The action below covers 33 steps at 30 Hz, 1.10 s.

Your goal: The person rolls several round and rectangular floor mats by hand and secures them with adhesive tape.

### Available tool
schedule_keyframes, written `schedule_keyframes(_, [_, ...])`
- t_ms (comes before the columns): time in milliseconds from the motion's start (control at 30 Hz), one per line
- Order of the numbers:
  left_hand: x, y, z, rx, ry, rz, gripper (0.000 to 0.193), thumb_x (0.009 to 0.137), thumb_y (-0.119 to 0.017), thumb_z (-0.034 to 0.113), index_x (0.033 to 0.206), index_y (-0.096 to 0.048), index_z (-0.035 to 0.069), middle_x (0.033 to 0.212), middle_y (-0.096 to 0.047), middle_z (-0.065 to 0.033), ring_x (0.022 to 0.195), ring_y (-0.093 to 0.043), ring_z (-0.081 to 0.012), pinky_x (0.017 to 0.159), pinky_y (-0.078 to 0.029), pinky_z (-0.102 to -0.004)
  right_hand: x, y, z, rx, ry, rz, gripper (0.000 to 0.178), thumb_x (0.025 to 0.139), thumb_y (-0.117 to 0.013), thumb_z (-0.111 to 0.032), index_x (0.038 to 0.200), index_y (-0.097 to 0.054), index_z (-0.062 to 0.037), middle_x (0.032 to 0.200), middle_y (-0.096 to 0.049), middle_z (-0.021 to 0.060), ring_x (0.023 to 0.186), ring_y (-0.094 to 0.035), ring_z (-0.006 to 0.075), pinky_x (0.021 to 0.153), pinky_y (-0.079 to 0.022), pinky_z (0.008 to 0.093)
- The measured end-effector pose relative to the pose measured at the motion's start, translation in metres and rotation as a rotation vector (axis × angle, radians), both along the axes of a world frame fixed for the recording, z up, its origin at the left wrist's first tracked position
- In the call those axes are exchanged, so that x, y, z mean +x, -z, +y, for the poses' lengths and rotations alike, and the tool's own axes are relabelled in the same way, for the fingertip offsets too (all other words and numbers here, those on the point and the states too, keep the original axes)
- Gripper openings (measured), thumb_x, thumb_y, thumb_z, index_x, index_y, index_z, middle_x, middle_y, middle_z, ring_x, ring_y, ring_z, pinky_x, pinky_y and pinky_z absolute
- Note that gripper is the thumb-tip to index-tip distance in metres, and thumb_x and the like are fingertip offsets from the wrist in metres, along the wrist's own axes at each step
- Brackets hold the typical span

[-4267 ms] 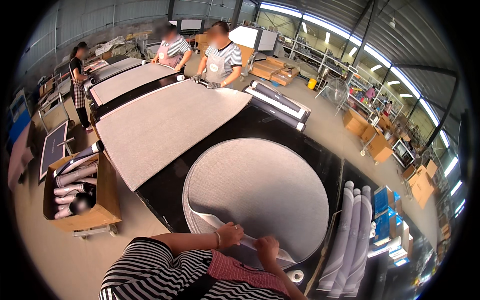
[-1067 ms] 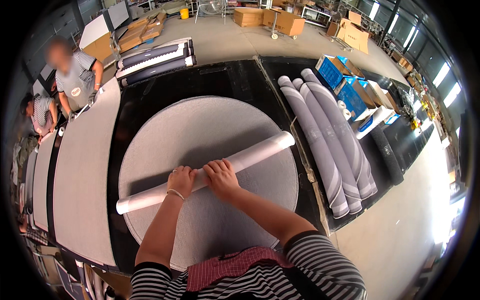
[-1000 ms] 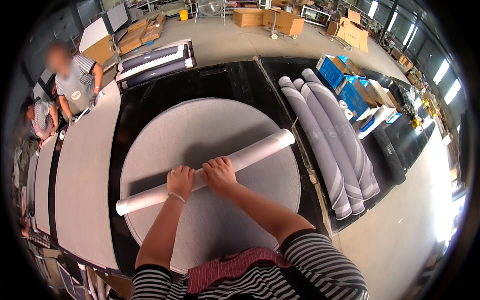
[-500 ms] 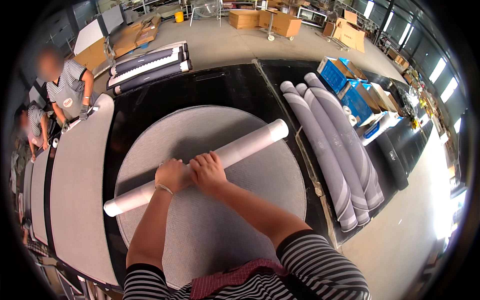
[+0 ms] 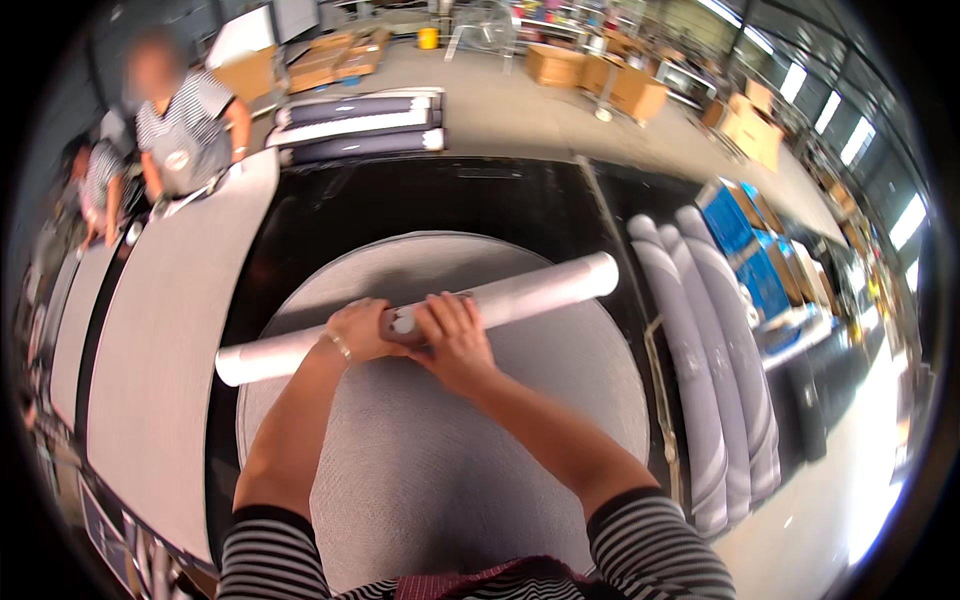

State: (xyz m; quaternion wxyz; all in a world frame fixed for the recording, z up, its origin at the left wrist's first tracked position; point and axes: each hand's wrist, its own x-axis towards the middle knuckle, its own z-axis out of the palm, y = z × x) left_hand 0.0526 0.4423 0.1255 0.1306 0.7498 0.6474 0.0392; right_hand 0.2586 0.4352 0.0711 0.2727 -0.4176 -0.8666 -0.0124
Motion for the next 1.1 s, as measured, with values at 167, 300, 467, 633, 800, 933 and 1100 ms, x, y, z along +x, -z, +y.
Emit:
schedule_keyframes(167, [-0.016, 0.008, 0.003, 0.308, 0.105, 0.159, 0.080, 0.066, -0.083, 0.055, 0.126, -0.057, 0.010, 0.115, -0.065, -0.0133, 0.112, -0.062, -0.0283, 0.096, -0.048, -0.0409, -0.013, -0.046, 0.047, -0.240, 0.047, -0.316, 0.094, 0.067, -0.087, -0.046, 0.144, -0.044, -0.0159, 0.141, -0.050, 0.0101, 0.136, -0.041, 0.0279, 0.117, -0.023, 0.0480])
schedule_keyframes(300, [-0.022, 0.006, 0.006, 0.177, 0.041, 0.291, 0.082, 0.072, -0.079, 0.053, 0.135, -0.049, 0.011, 0.116, -0.064, -0.0134, 0.113, -0.062, -0.0285, 0.098, -0.045, -0.0425, -0.022, -0.042, 0.073, -0.230, 0.016, -0.391, 0.084, 0.062, -0.090, -0.042, 0.133, -0.053, -0.0191, 0.125, -0.061, 0.0066, 0.125, -0.052, 0.0260, 0.107, -0.033, 0.0452])
schedule_keyframes(467, [-0.009, -0.021, 0.008, -0.030, 0.082, 0.190, 0.066, 0.077, -0.078, 0.037, 0.132, -0.051, 0.010, 0.119, -0.064, -0.0141, 0.115, -0.061, -0.0302, 0.098, -0.045, -0.0423, -0.010, -0.052, 0.076, -0.248, 0.014, -0.478, 0.070, 0.062, -0.090, -0.039, 0.120, -0.058, -0.0183, 0.114, -0.065, 0.0052, 0.116, -0.058, 0.0273, 0.099, -0.039, 0.0442])
schedule_keyframes(633, [0.032, -0.013, -0.131, -0.042, 0.139, 0.099, 0.062, 0.076, -0.075, 0.040, 0.124, -0.054, 0.007, 0.106, -0.065, -0.0154, 0.103, -0.064, -0.0317, 0.090, -0.048, -0.0437, 0.045, -0.066, -0.064, -0.337, -0.072, -0.516, 0.066, 0.063, -0.087, -0.036, 0.120, -0.058, -0.0168, 0.107, -0.065, 0.0088, 0.106, -0.060, 0.0298, 0.095, -0.040, 0.0442])
schedule_keyframes(800, [0.077, -0.005, -0.337, -0.082, 0.219, -0.041, 0.065, 0.067, -0.082, 0.040, 0.117, -0.058, 0.006, 0.092, -0.065, -0.0149, 0.090, -0.065, -0.0328, 0.082, -0.049, -0.0468, 0.101, -0.067, -0.274, -0.551, -0.152, -0.420, 0.051, 0.068, -0.083, -0.033, 0.110, -0.060, -0.0126, 0.101, -0.064, 0.0110, 0.102, -0.060, 0.0309, 0.090, -0.042, 0.0441])
schedule_keyframes(933, [0.089, -0.002, -0.372, -0.054, 0.236, -0.013, 0.076, 0.066, -0.083, 0.041, 0.126, -0.054, 0.005, 0.101, -0.062, -0.0138, 0.097, -0.063, -0.0322, 0.086, -0.047, -0.0464, 0.110, -0.051, -0.309, -0.578, -0.135, -0.392, 0.063, 0.063, -0.085, -0.041, 0.114, -0.064, -0.0124, 0.102, -0.064, 0.0105, 0.104, -0.059, 0.0311, 0.091, -0.042, 0.0437])
schedule_keyframes(1100, [0.121, 0.005, -0.365, 0.211, 0.227, 0.066, 0.093, 0.058, -0.087, 0.046, 0.131, -0.049, 0.003, 0.114, -0.058, -0.0127, 0.105, -0.059, -0.0307, 0.092, -0.042, -0.0463, 0.115, -0.050, -0.265, -0.725, -0.314, -0.285, 0.082, 0.052, -0.089, -0.048, 0.122, -0.065, -0.0119, 0.113, -0.063, 0.0101, 0.114, -0.056, 0.0310, 0.099, -0.040, 0.0440])
